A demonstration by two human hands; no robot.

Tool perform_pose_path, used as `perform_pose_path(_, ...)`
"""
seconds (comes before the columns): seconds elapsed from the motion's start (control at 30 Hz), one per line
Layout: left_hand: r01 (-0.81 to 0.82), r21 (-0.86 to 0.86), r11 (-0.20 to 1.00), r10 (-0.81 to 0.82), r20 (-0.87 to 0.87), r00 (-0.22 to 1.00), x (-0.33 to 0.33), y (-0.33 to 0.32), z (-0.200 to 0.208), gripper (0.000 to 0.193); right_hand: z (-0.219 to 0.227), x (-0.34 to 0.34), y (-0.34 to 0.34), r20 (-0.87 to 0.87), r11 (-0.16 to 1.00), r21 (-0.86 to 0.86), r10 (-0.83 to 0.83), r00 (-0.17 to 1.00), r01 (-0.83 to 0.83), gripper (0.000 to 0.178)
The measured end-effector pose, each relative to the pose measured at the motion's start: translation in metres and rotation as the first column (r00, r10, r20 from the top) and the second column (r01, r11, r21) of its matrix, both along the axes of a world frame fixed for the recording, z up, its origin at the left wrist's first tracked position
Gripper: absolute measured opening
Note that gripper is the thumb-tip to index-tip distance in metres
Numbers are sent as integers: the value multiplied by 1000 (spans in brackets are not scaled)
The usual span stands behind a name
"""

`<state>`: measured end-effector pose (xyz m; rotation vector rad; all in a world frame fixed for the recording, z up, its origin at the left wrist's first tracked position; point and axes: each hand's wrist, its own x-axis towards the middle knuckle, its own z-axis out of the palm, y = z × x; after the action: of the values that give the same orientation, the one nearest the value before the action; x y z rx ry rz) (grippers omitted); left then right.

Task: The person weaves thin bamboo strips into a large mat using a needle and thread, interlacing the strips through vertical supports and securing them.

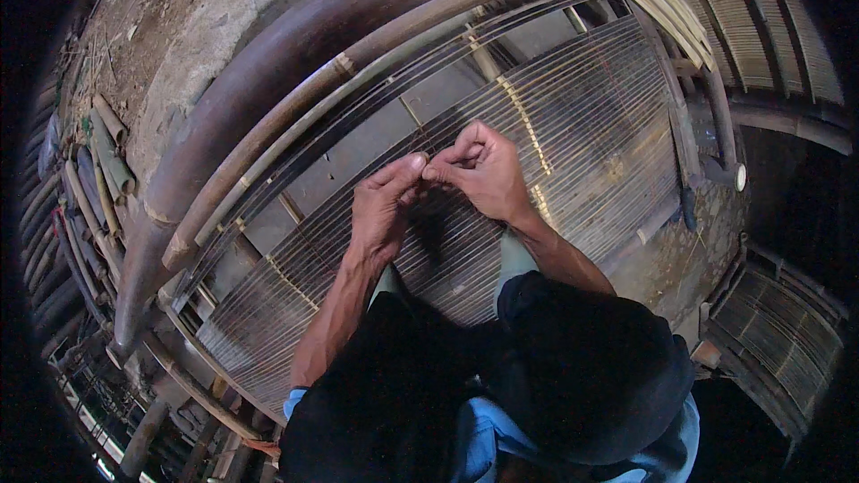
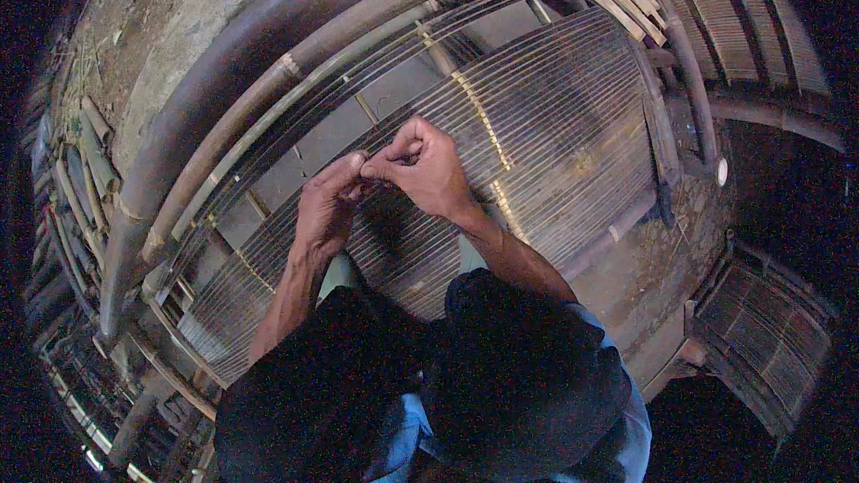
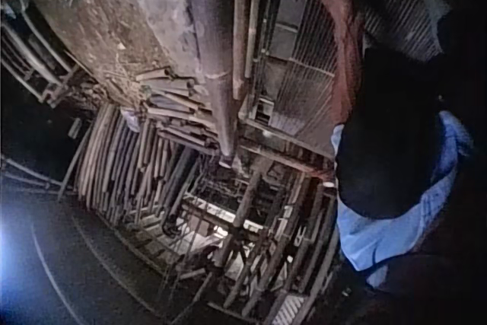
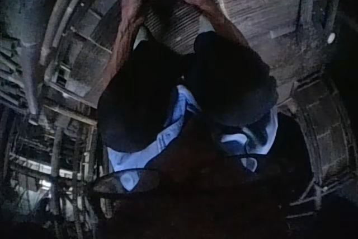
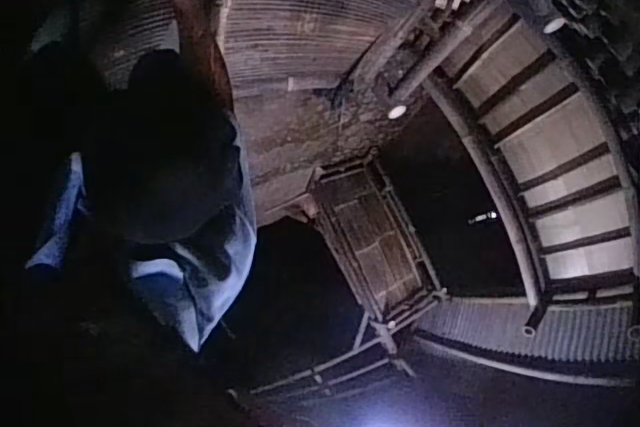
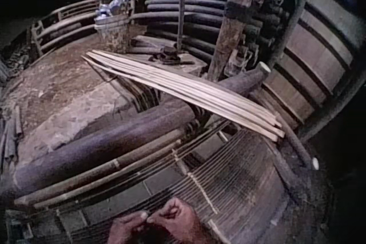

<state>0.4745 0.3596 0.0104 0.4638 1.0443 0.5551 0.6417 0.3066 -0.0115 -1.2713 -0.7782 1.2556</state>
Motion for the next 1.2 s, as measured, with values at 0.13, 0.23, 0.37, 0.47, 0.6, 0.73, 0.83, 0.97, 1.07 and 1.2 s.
perform_pose_path(0.13, 34, -16, 999, -33, 16, 999, -1, -1, -6, 26, 1, -1, 1, -24, 1000, -15, -14, 1000, 13, 35)
perform_pose_path(0.23, 50, -30, 998, -49, 30, 998, 3, -1, -1, 27, -6, 4, 1, -67, 998, 34, -45, 997, 47, 39)
perform_pose_path(0.37, 49, -57, 997, -45, 77, 996, 6, -2, 0, 27, -7, 3, 2, -80, 990, 112, -75, 994, 83, 43)
perform_pose_path(0.47, 64, -68, 996, -59, 69, 996, 2, 0, -1, 27, -2, -1, 0, -52, 990, 125, -63, 997, 69, 44)
perform_pose_path(0.6, 75, -82, 994, -68, 84, 994, -9, 1, -4, 28, 3, -9, 1, -45, 989, 142, -29, 999, 35, 45)
perform_pose_path(0.73, 118, -85, 989, -111, 82, 990, -6, 3, -4, 26, 3, -8, -1, -33, 991, 133, -18, 999, 22, 40)
perform_pose_path(0.83, 197, -25, 980, -195, 61, 979, 1, 3, -1, 24, -4, 2, -9, 37, 998, 59, -8, 999, 5, 34)
perform_pose_path(0.97, 231, 157, 960, -197, -204, 959, -13, 4, 11, 20, -2, 42, -6, 347, 996, -74, 79, 934, -57, 27)
perform_pose_path(1.07, 209, 164, 964, -178, -184, 967, -23, 9, 32, 14, -12, 117, -2, 530, 986, -60, -101, 842, 156, 21)
perform_pose_path(1.2, 274, 223, 936, -226, -216, 950, -23, 20, 28, 10, -35, 235, 3, 863, 901, 147, -319, 393, 408, 19)
